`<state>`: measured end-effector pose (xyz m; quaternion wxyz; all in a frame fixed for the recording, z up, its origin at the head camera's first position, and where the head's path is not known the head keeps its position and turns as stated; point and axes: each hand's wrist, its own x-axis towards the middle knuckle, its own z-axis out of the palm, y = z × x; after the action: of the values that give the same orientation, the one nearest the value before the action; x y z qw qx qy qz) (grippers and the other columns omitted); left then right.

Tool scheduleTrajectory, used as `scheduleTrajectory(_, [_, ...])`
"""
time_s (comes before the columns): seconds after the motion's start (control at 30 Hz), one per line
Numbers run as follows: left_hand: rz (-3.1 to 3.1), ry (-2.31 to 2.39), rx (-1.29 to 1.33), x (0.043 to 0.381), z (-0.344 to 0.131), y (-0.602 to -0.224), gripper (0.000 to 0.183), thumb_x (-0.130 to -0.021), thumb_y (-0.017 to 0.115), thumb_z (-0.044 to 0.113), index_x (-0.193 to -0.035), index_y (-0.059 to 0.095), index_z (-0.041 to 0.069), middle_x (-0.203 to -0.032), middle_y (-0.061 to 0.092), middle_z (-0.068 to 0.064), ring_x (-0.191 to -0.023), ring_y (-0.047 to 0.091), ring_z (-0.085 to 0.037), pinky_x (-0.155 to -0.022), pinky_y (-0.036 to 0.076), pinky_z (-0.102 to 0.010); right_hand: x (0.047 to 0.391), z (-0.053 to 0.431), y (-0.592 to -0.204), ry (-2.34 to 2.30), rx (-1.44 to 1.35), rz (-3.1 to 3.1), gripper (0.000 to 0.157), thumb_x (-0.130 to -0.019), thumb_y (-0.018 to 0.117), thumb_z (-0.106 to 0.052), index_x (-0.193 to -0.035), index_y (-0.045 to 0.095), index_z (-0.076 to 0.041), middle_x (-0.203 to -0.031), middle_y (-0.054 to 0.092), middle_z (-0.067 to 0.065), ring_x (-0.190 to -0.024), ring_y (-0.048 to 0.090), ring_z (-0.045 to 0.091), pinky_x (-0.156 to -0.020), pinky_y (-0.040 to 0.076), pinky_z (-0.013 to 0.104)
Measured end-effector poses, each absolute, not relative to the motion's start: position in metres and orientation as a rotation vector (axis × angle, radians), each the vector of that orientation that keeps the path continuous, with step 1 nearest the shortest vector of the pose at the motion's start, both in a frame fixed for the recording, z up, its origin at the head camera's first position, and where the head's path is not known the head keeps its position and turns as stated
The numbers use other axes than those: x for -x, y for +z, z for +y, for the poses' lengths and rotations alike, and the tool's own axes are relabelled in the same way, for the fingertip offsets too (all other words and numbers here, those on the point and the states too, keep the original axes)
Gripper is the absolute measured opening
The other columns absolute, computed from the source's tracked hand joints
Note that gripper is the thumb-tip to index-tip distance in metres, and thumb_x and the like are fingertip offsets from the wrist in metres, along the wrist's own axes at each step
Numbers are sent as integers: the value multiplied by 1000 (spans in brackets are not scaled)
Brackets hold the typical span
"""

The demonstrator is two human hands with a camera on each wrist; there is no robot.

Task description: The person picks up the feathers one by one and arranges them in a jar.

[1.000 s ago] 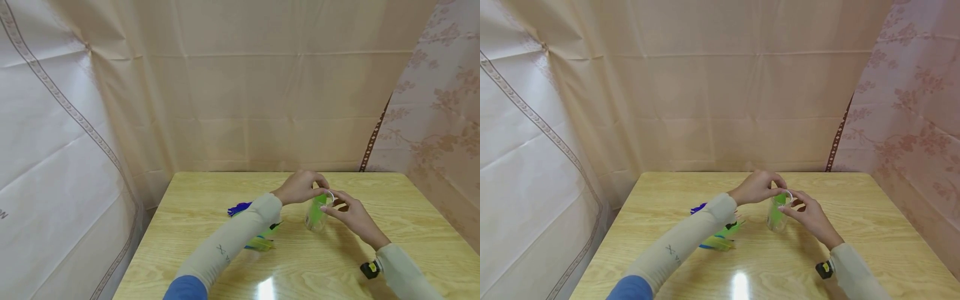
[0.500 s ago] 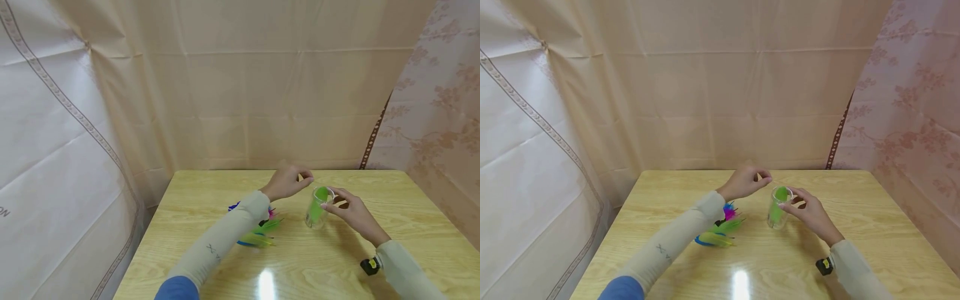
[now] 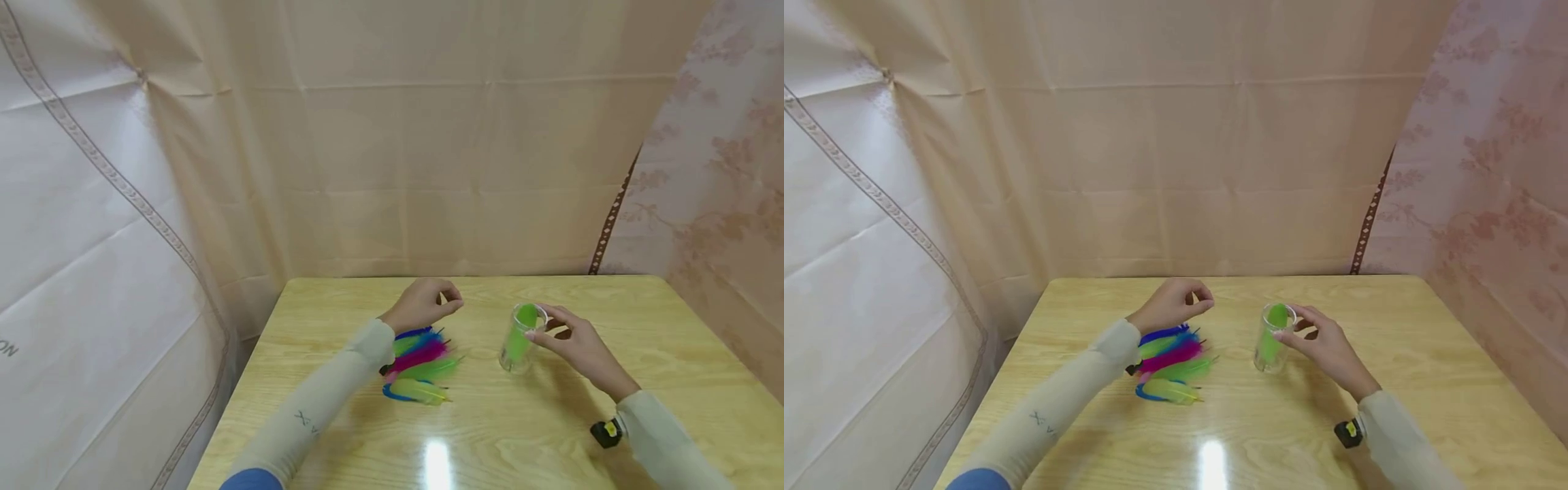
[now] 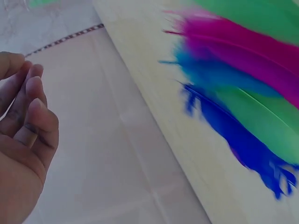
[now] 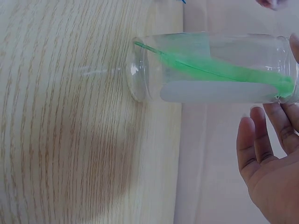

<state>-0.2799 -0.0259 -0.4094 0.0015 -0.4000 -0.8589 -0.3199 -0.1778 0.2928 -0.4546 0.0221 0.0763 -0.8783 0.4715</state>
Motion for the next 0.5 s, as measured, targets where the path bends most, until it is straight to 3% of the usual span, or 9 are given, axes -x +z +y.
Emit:
scheduleTrajectory(0.37, [-2746,-1036,1276,277,-74,-436,11,-101,69,26,-99,76,18,-88,68,14,-63,57,-7,-61,50,-23,177,292,-453,1452,-236,-2740,74,-97,72,-44,-157,42,-13,-120,59,15,-95,62,37,-74,57,40])
scheduleTrajectory(0.5, [-2771,-1030,1285,273,-86,-441,14,-100,71,25,-100,78,13,-87,69,14,-65,58,-8,-61,50,-24,177,292,-451,1452,-236,-2737,72,-97,72,-42,-157,43,-13,-123,58,16,-94,63,34,-74,57,38])
